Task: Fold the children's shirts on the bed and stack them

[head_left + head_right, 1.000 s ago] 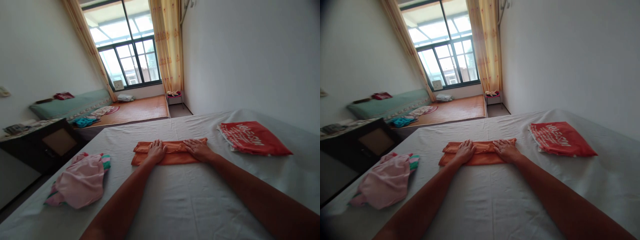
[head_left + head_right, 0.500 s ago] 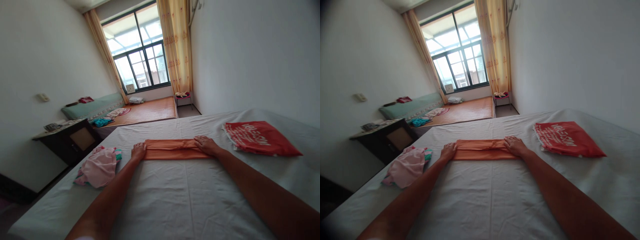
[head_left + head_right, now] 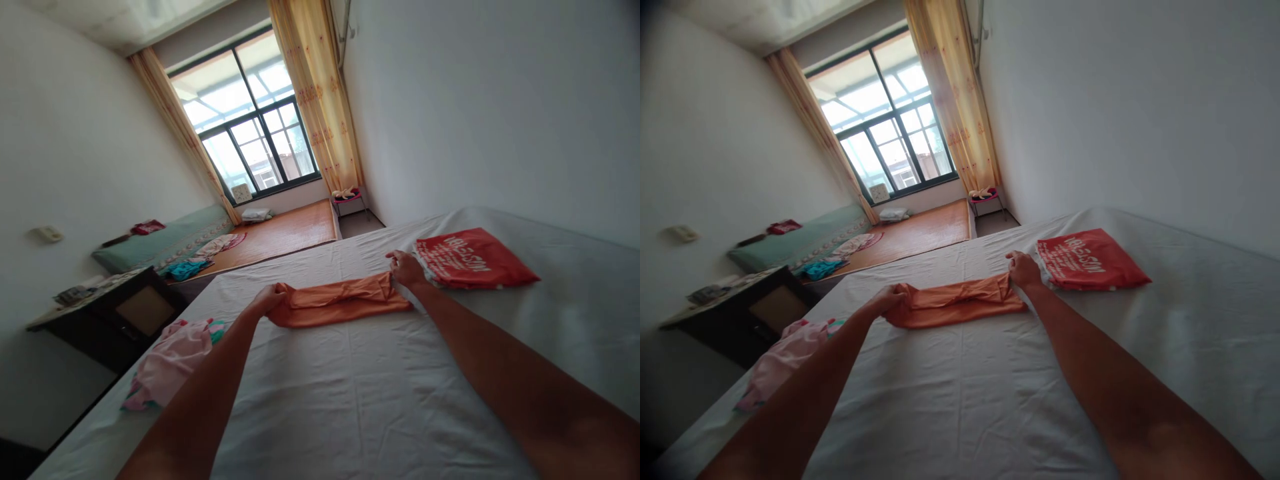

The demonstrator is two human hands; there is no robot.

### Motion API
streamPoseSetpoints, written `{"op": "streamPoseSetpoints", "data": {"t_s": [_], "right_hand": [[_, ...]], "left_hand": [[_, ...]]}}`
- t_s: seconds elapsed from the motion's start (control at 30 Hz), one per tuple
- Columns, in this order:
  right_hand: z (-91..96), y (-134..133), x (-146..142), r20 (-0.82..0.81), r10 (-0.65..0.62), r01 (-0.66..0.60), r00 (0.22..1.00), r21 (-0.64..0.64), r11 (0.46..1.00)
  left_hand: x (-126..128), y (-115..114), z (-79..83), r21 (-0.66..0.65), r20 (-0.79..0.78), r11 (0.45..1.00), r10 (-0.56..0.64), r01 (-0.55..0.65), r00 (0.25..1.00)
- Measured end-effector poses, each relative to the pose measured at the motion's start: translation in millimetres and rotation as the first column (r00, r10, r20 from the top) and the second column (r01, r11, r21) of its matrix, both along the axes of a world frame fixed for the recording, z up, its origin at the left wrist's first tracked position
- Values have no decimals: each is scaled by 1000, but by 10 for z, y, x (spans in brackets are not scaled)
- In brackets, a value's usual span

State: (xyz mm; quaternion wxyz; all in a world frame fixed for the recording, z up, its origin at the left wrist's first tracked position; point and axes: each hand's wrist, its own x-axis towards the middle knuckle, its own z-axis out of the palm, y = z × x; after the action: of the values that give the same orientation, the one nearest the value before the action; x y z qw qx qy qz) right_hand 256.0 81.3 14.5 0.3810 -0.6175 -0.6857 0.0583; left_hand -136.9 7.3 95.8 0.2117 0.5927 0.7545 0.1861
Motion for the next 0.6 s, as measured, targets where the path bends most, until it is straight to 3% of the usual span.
{"op": "streamPoseSetpoints", "data": {"t_s": [0.17, 0.27, 0.37, 0.5, 0.6], "right_hand": [[41, -7, -6, -44, 26, -27, 999, -32, 999], [63, -14, 7, -59, 28, -31, 998, -46, 998], [87, -16, 22, -81, 35, -39, 996, -54, 998], [102, -15, 53, -109, 35, -42, 993, -66, 997], [148, -15, 93, -125, 13, -22, 992, -72, 997]], "left_hand": [[850, 235, 162, 135, 76, 972, -206, 194, 976], [1430, 318, 89, 140, 206, 934, -352, 329, 913], [1904, 339, -88, 114, 228, 925, -380, 363, 896], [2291, 297, -274, 73, 233, 918, -397, 391, 888], [2384, 240, -240, 43, 322, 909, -406, 416, 855]]}}
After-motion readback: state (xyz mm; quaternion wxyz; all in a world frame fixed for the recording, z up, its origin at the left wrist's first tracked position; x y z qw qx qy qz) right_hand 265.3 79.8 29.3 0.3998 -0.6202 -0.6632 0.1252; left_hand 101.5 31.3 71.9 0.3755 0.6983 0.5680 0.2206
